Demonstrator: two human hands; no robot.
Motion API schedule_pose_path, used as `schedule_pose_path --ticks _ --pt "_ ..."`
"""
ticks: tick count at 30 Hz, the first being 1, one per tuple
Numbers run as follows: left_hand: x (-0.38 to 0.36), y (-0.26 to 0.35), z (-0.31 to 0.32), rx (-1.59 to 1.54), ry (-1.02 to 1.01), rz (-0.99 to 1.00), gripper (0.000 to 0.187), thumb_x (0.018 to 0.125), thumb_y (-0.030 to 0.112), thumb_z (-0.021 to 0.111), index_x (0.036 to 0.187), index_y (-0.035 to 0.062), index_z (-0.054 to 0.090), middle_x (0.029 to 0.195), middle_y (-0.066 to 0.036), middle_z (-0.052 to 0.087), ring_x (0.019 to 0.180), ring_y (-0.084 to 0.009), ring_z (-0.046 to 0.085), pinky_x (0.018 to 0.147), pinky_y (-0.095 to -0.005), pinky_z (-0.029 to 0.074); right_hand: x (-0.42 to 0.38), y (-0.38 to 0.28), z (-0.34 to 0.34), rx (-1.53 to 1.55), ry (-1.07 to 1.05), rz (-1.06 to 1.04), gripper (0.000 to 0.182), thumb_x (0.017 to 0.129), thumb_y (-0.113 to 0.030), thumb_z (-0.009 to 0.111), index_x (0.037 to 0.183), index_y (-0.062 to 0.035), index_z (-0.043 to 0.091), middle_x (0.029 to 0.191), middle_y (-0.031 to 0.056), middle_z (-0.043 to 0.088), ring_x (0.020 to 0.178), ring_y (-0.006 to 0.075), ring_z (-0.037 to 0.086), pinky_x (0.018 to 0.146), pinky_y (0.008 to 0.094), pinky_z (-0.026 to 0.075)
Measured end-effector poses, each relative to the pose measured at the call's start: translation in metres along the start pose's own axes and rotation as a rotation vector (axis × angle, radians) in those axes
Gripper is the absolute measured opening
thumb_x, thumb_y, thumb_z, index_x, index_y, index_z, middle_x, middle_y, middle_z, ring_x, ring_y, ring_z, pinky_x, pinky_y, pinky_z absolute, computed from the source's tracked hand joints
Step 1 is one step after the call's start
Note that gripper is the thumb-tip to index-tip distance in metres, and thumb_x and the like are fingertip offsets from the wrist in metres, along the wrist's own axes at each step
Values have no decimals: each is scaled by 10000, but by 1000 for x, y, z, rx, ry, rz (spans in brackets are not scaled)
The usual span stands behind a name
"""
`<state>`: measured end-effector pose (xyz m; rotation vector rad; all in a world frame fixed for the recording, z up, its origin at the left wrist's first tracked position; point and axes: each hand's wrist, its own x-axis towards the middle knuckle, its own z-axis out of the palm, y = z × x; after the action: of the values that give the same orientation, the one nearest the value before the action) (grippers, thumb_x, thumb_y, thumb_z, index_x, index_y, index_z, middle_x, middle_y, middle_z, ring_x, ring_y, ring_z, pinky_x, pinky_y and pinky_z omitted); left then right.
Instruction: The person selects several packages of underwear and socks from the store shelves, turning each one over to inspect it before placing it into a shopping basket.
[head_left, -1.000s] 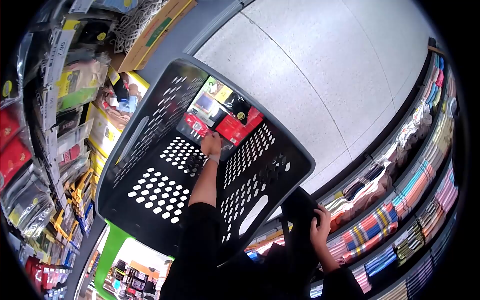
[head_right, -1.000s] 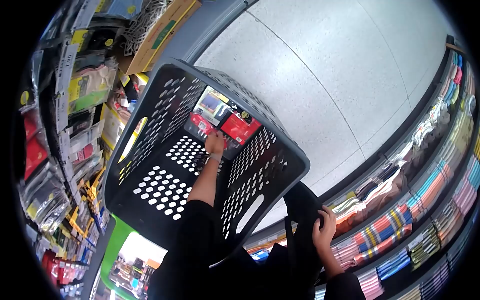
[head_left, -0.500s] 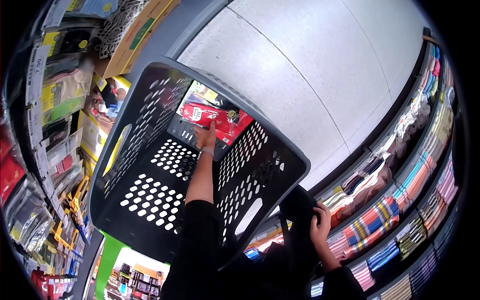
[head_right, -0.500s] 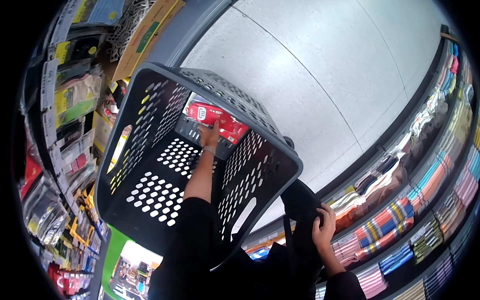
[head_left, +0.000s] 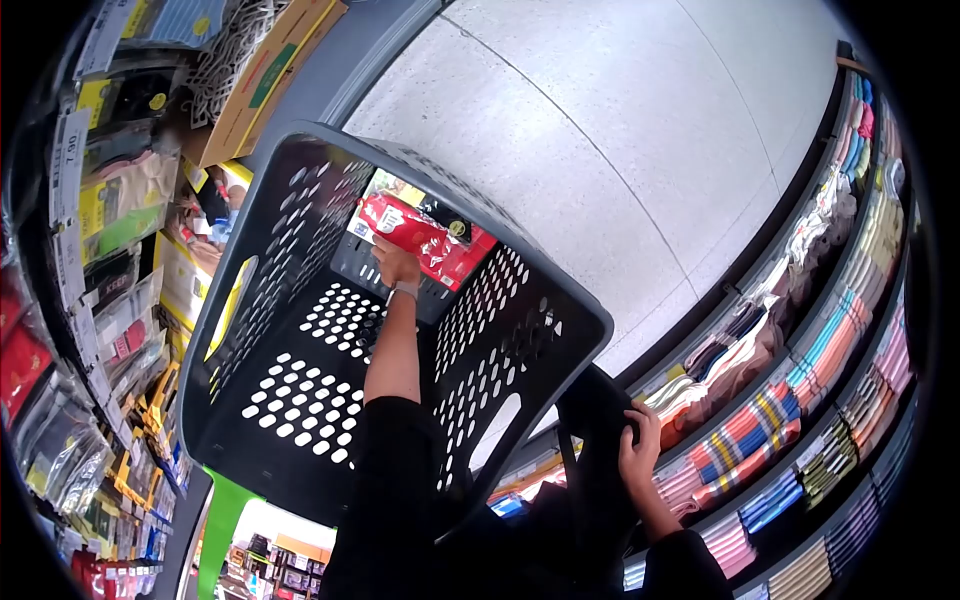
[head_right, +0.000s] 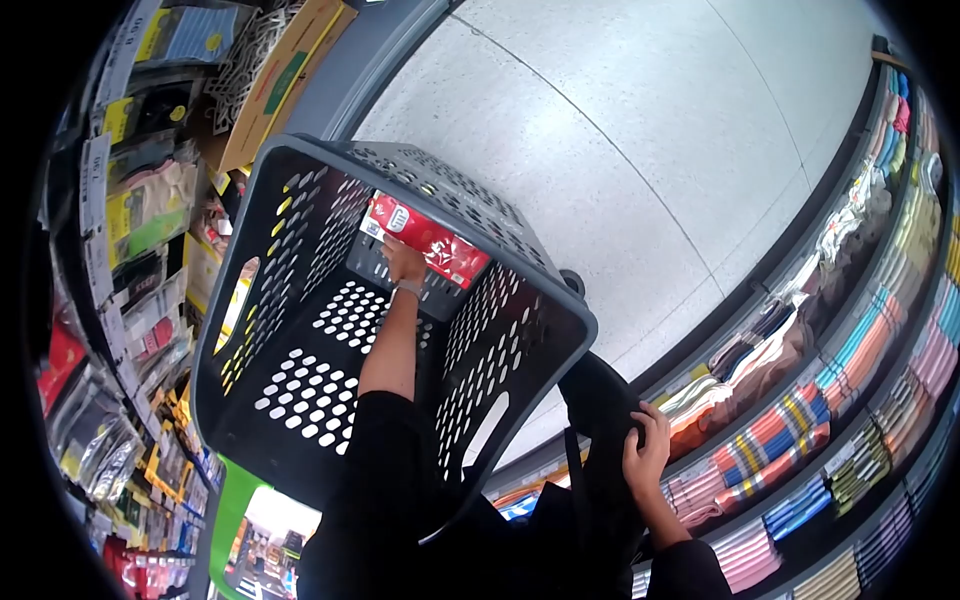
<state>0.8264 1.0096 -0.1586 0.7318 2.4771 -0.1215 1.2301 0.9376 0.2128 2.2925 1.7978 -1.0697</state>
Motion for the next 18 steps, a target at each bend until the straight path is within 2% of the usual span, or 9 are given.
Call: schedule_pose_path --ticks 3,5,7,9,11,13,15,17,18 --pt "-30 8 -32 -67 -4 4 699 809 243 612 1359 9 249 1237 -186 434 1005 -376 572 835 -457 492 -9 -4 -1 21 10 -9 222 747 4 520 962 0 574 1129 174 557 1087 355 517 959 404 392" --pt "-43 -18 -20 158 -24 163 633 809 256 605 1315 25 303 1274 -201 445 1044 -382 563 846 -462 485 -18 -5 -1 -4 -3 -23 210 750 -6 519 952 -1 575 1115 173 558 1067 357 516 943 411 397" --pt "-77 -21 -52 131 -14 372 481 818 202 542 1245 33 399 1231 -220 516 1016 -399 579 853 -456 478 -31 -3 3 8 2 -48 210 753 -35 530 954 -8 584 1124 172 556 1074 358 508 939 426 396" --pt "-111 2 -119 77 -447 250 381 803 193 512 1138 11 510 1090 -236 603 963 -405 598 848 -451 475 -47 -10 7 -82 -33 -41 226 747 -68 548 963 -17 593 1132 170 554 1089 361 495 947 432 392" --pt "-130 -5 -153 135 -589 597 324 788 230 523 1025 18 582 1007 -232 632 937 -398 606 845 -453 475 -67 -20 16 -106 -5 -76 237 747 -85 558 977 -42 596 1140 165 546 1086 351 496 938 437 401" --pt "-159 8 -222 128 -695 664 297 797 219 541 1024 49 630 1041 -207 630 983 -364 596 854 -433 470 -91 -34 29 -277 -44 -112 241 738 -98 560 967 -37 601 1087 152 569 1104 368 478 956 443 383" --pt "-187 21 -301 167 -631 762 302 806 221 537 1027 34 626 1025 -212 633 980 -362 597 854 -420 468 -112 -65 36 -221 -38 -156 241 746 -90 549 976 -34 597 1023 148 586 1035 352 527 912 424 422" --pt "-203 18 -365 154 -601 883 289 816 200 529 1025 25 623 1022 -212 634 981 -365 595 860 -412 466 -132 -133 23 345 -12 -5 228 754 -64 535 972 -20 588 955 154 592 928 334 575 838 398 463" --pt "-210 14 -395 146 -629 947 281 823 188 521 1022 17 620 1013 -209 636 971 -366 596 856 -411 467 -147 -170 10 366 141 -172 207 772 -43 521 968 -16 582 927 170 586 847 327 597 775 381 482"
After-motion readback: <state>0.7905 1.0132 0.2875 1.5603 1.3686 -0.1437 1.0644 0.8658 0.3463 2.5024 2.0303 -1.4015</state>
